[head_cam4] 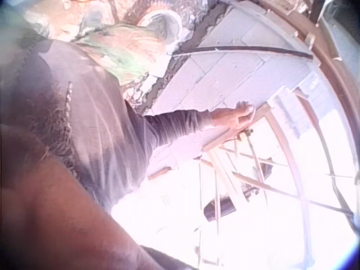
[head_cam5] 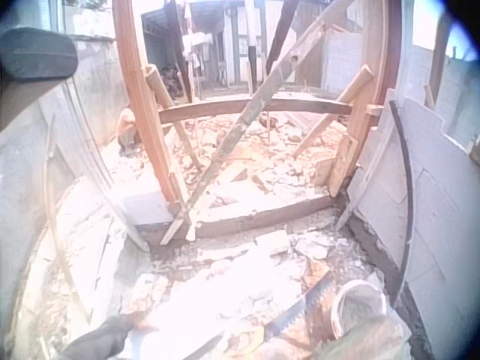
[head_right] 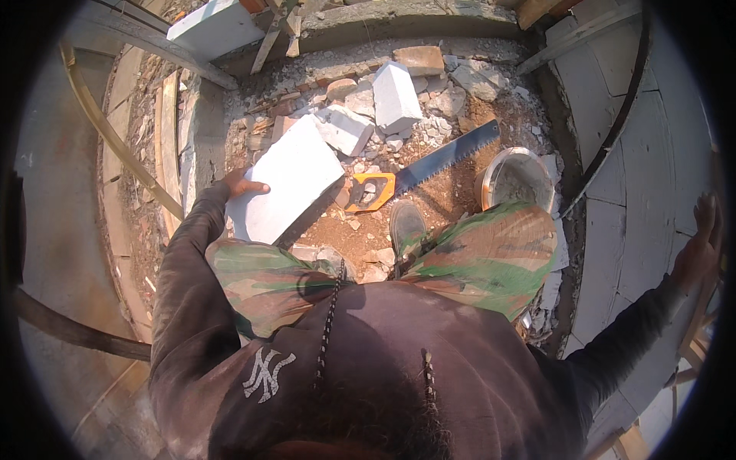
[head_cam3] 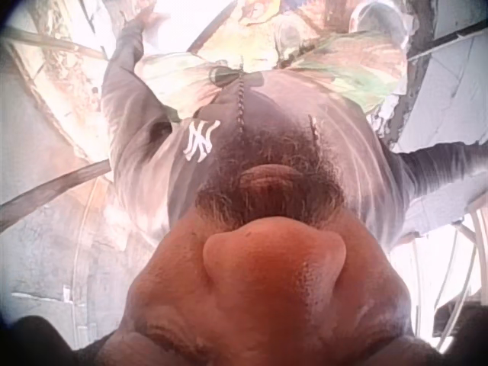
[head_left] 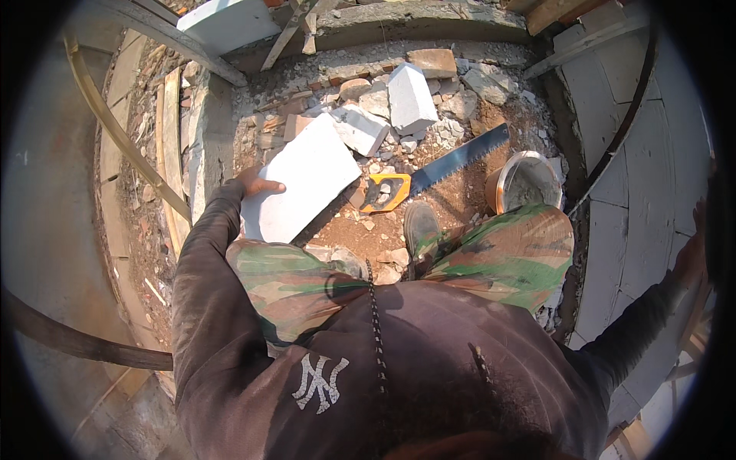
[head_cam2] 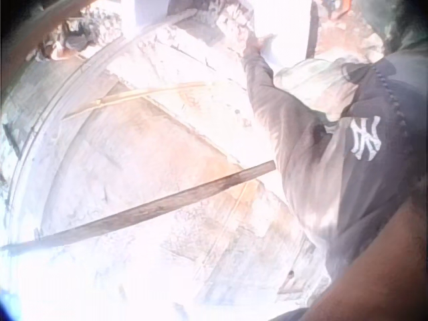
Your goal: The person measures a concrete block with a tape measure, cuts it with a saw, applies mortar with a trowel, and then places the block onto a wall section, tapping it into place with a hammer.
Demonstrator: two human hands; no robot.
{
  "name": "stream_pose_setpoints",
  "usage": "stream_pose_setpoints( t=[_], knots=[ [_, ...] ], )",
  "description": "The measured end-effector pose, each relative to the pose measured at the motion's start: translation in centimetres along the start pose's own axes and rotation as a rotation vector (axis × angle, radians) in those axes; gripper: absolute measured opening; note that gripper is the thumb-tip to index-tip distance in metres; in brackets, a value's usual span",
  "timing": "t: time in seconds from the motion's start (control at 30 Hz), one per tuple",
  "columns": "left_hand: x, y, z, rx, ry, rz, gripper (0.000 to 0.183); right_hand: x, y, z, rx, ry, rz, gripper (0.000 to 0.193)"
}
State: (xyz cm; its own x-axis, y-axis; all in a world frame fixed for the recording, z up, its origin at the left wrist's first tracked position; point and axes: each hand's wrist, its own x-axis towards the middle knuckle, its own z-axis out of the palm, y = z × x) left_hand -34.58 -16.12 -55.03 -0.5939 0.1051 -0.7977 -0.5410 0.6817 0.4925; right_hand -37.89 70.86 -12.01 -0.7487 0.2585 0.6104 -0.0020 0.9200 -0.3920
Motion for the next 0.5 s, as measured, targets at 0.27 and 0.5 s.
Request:
stream_pose_setpoints(
  t=[0.27, 0.5],
  knots=[
    [-2.8, 3.2, 0.3, 0.028, -0.003, 0.032, 0.094, -16.8, -19.6, 28.6, 0.399, -2.226, 0.130, 0.034],
    [-7.8, 4.6, 1.2, 0.007, 0.167, 0.132, 0.123, -35.1, -23.7, 46.5, -0.235, -2.288, 0.444, 0.068]
  ],
)
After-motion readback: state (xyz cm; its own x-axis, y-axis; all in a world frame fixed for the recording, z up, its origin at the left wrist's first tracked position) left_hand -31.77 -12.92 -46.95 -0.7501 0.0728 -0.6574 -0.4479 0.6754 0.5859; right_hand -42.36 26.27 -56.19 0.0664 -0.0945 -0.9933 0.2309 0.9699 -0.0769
